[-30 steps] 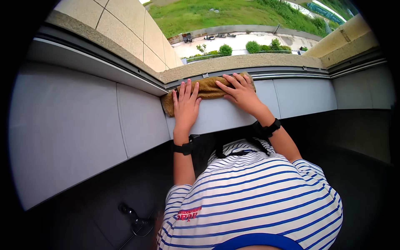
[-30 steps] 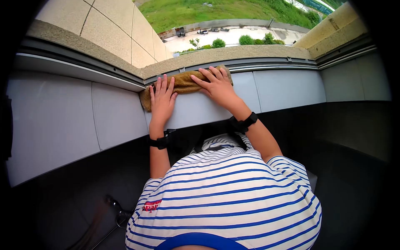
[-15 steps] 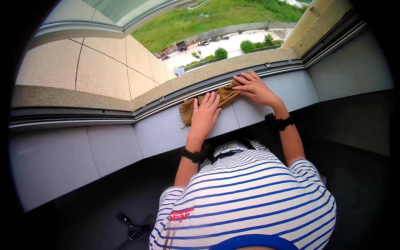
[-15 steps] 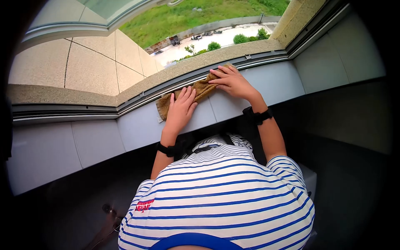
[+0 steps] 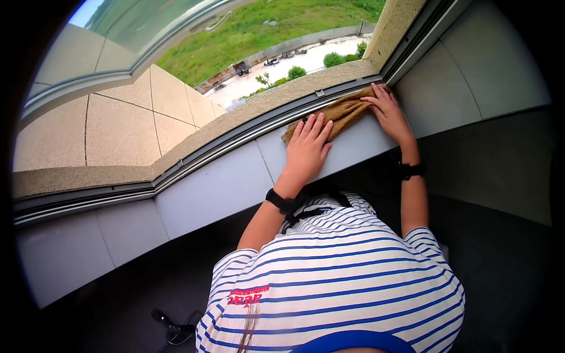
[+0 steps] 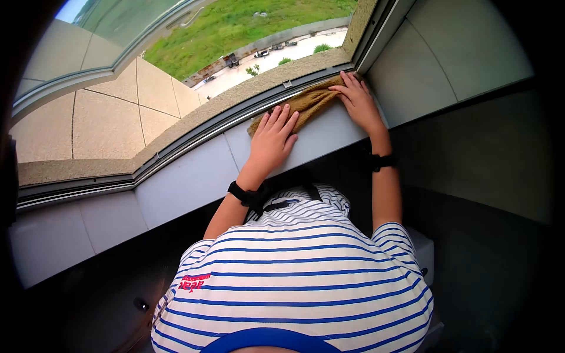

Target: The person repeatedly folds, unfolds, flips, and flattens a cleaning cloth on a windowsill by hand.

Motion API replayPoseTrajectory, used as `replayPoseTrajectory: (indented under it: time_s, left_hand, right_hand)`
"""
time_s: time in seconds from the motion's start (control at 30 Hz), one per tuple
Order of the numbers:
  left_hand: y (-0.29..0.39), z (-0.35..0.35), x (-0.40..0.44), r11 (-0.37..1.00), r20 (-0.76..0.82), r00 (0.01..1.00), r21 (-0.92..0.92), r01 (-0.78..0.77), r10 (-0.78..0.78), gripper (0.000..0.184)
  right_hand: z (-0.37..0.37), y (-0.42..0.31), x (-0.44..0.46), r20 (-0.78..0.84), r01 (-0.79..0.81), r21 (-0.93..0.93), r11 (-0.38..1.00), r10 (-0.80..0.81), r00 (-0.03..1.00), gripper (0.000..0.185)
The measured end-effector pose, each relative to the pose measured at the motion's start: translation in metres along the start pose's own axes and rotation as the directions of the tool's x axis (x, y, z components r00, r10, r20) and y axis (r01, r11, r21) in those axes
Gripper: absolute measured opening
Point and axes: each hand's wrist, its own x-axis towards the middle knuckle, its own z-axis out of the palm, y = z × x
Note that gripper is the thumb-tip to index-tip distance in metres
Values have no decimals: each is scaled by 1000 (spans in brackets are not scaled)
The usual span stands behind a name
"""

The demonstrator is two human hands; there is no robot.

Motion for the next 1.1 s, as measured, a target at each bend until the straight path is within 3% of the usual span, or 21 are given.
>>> replayPoseTrajectory:
  time_s: [0.1, 0.23, 0.3, 0.37, 0.43, 0.5, 0.53, 0.57, 0.6, 0.67, 0.73, 0.83, 0.9, 1.1]
  left_hand:
    - [4, -5, -8, 999, -12, 999, 8, 42, -42, 50]
    - [5, -25, -25, 994, 46, 995, -51, 94, -92, 43]
    - [1, -40, -39, 991, 160, 984, -92, 94, -78, 42]
    - [-1, -55, -53, 988, 223, 972, -116, 106, -78, 41]
    - [-4, -64, -66, 980, 298, 954, -184, 72, -14, 44]
    - [-7, -73, -70, 983, 289, 957, -179, 43, 11, 43]
    - [-9, -76, -71, 924, 224, 969, -339, 179, -105, 41]
    - [-10, -78, -72, 819, 177, 956, -495, 290, -232, 39]
    - [-11, -77, -69, 861, 24, 959, -434, 263, -281, 31]
    - [-15, -73, -64, 882, -34, 942, -362, 301, -335, 31]
    - [-19, -65, -60, 914, -143, 919, -239, 328, -367, 33]
    - [-25, -51, -60, 923, -170, 910, -132, 360, -379, 30]
    - [-26, -51, -60, 915, -171, 901, -142, 378, -398, 26]
    - [-26, -60, -58, 890, -131, 889, -199, 410, -439, 9]
  right_hand:
    - [-2, -22, -13, -50, -41, -96, 995, 36, 998, 29]
    - [-11, -37, -44, 26, -20, -99, 995, 23, 999, 35]
    - [-24, -46, -60, 83, -18, -53, 998, 22, 996, 39]
    - [-37, -52, -71, 227, 23, 156, 987, -59, 972, 40]
    - [-48, -50, -77, 247, 15, 231, 973, -74, 966, 39]
    - [-54, -45, -82, 186, -212, 432, 876, 144, 972, 37]
    - [-49, -38, -81, 44, -153, 342, 927, 147, 988, 35]
    - [-47, -36, -79, 49, -155, 343, 926, 147, 988, 35]
    - [-46, -34, -77, 13, -246, 347, 905, 257, 966, 34]
    - [-41, -33, -73, -36, -379, 366, 850, 420, 907, 32]
    - [-32, -30, -69, -48, -388, 302, 870, 421, 906, 33]
    - [-19, -22, -65, -91, -400, 181, 898, 420, 903, 36]
    - [-18, -17, -62, -120, -404, 123, 906, 418, 901, 38]
    - [-21, -7, -51, 25, -366, 207, 907, 369, 929, 30]
